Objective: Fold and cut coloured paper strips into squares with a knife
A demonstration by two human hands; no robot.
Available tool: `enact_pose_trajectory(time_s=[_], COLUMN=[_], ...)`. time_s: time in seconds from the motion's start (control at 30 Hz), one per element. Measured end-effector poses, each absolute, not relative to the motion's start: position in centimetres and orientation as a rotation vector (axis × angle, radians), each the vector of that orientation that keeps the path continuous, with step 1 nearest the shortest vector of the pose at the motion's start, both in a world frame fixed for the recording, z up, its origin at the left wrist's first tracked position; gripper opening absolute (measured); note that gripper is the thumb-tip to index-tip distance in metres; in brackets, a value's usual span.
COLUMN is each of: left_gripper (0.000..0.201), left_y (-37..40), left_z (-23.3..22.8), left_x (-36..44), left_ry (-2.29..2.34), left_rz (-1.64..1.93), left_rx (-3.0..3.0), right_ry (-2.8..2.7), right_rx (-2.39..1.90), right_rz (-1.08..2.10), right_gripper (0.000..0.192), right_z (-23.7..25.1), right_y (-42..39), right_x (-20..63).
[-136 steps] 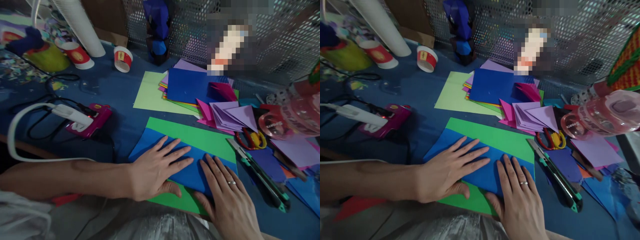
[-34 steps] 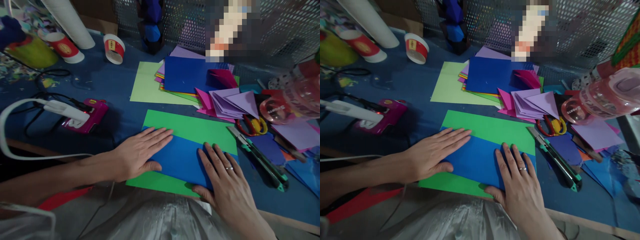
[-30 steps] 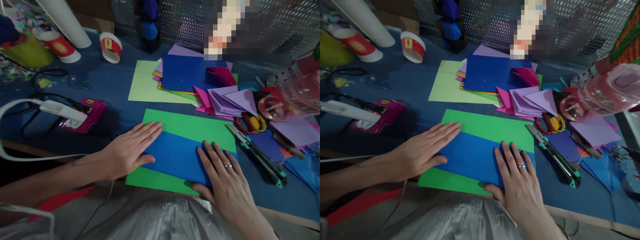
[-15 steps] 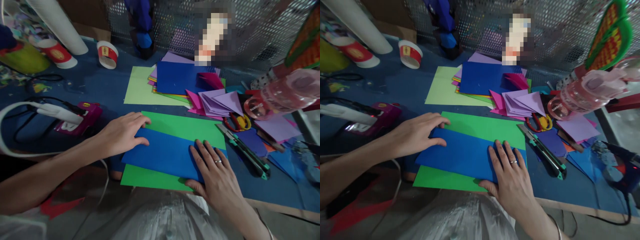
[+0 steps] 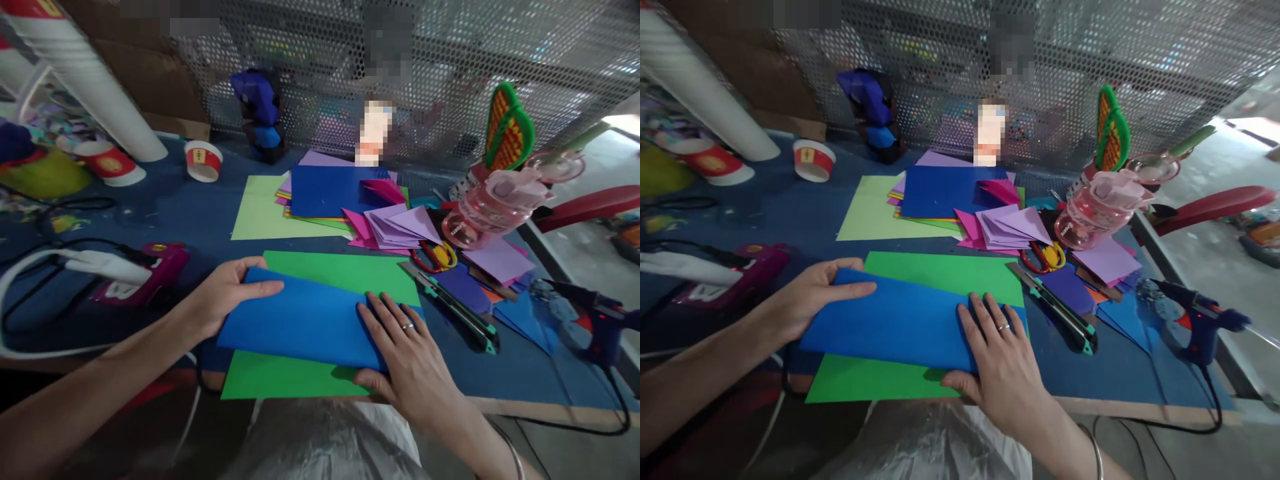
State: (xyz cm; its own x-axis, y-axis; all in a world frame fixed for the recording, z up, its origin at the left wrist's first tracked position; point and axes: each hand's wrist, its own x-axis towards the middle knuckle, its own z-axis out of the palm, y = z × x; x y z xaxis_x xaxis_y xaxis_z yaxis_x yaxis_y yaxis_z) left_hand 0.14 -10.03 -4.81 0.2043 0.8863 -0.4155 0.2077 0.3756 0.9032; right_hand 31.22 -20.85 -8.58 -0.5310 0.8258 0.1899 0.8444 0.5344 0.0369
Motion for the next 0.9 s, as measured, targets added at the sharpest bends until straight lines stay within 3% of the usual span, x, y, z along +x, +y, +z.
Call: enact_pose_trajectory(time_s=[0.27,0.47,0.63,0.8,0.9], left_gripper=[0.058,0.053,0.051,0.051,0.052], left_y=[-11.7,-12.7,-13.1,-13.4,-13.6], left_z=[-5.0,-4.4,-4.3,-4.3,-4.3], left_x=[1.7,1.6,1.6,1.8,1.9], left_ry=[1.284,1.175,1.143,1.126,1.117], left_rz=[0.916,1.079,1.158,1.177,1.168], left_rx=[0.891,1.061,1.101,1.077,1.049], right_ry=[-2.412,-1.812,-1.390,-0.940,-0.855], right_rx=[-1.372,-1.751,-1.714,-1.794,-1.756], right_rz=[0.007,0.229,0.417,0.888,0.883], right_gripper=[0.076,0.067,0.064,0.060,0.062], right_z=[-9.0,-8.1,-7.8,-7.9,-8.0], right_y=[-20.5,-19.7,-19.3,-19.6,-19.8], right_x=[32.8,34.4,35.8,36.5,36.7])
